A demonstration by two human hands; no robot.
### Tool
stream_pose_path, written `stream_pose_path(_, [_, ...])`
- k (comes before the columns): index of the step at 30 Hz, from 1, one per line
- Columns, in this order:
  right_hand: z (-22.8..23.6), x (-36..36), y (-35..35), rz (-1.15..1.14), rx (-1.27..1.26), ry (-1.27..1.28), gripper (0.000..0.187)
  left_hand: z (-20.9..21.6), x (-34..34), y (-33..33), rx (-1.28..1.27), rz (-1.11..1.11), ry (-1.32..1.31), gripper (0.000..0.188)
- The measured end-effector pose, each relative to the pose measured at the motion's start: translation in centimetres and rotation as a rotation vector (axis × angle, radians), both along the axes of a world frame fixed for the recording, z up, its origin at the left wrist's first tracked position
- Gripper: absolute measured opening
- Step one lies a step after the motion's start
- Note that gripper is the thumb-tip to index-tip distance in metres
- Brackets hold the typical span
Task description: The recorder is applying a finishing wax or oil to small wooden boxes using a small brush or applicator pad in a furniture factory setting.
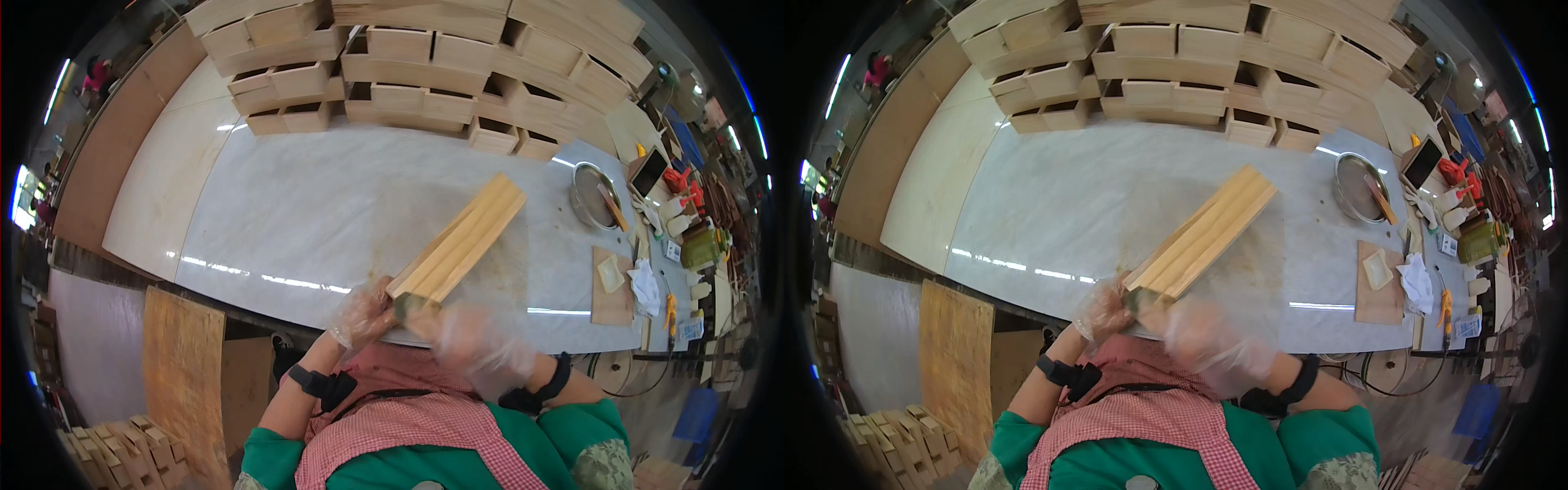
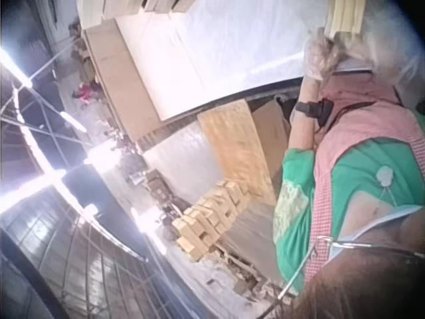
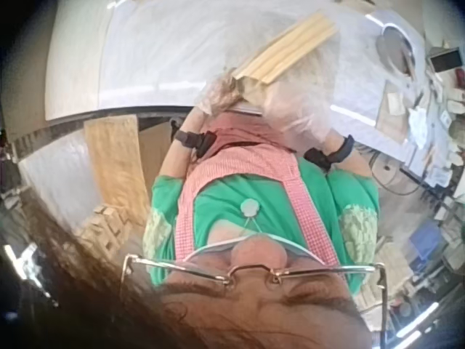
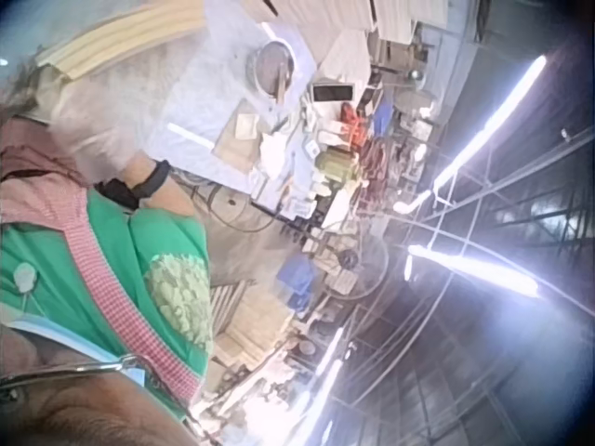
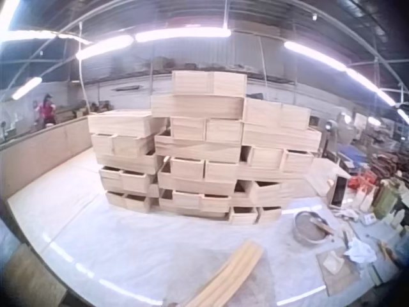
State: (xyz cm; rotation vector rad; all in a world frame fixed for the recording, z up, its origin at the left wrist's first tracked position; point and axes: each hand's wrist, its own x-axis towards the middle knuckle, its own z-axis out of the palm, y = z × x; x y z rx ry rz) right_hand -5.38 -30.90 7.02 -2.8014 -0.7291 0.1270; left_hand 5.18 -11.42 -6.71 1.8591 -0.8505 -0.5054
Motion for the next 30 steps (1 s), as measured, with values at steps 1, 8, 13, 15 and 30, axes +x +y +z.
stream_pose_path(1, [-2.0,0.2,-1.2,0.003,-0.001,0.005,0.032,0.2,-0.2,-0.1,-0.001,0.003,0.005,0.045])
stream_pose_path(8, [-2.3,1.1,-0.3,-0.033,-0.002,-0.169,0.041,0.6,-0.4,-0.1,-0.105,-0.009,0.254,0.043])
stream_pose_path(13, [-3.6,2.8,0.5,0.219,0.211,-0.254,0.047,3.2,0.1,-0.6,0.011,-0.123,-0.094,0.038])
stream_pose_path(15, [-1.0,3.2,1.8,0.144,0.171,-0.191,0.043,2.7,0.0,-0.3,-0.026,-0.107,-0.111,0.038])
stream_pose_path(30, [-5.1,11.5,-12.7,-0.829,-0.243,-0.309,0.027,3.4,-0.9,-0.5,-0.047,0.018,0.194,0.044])
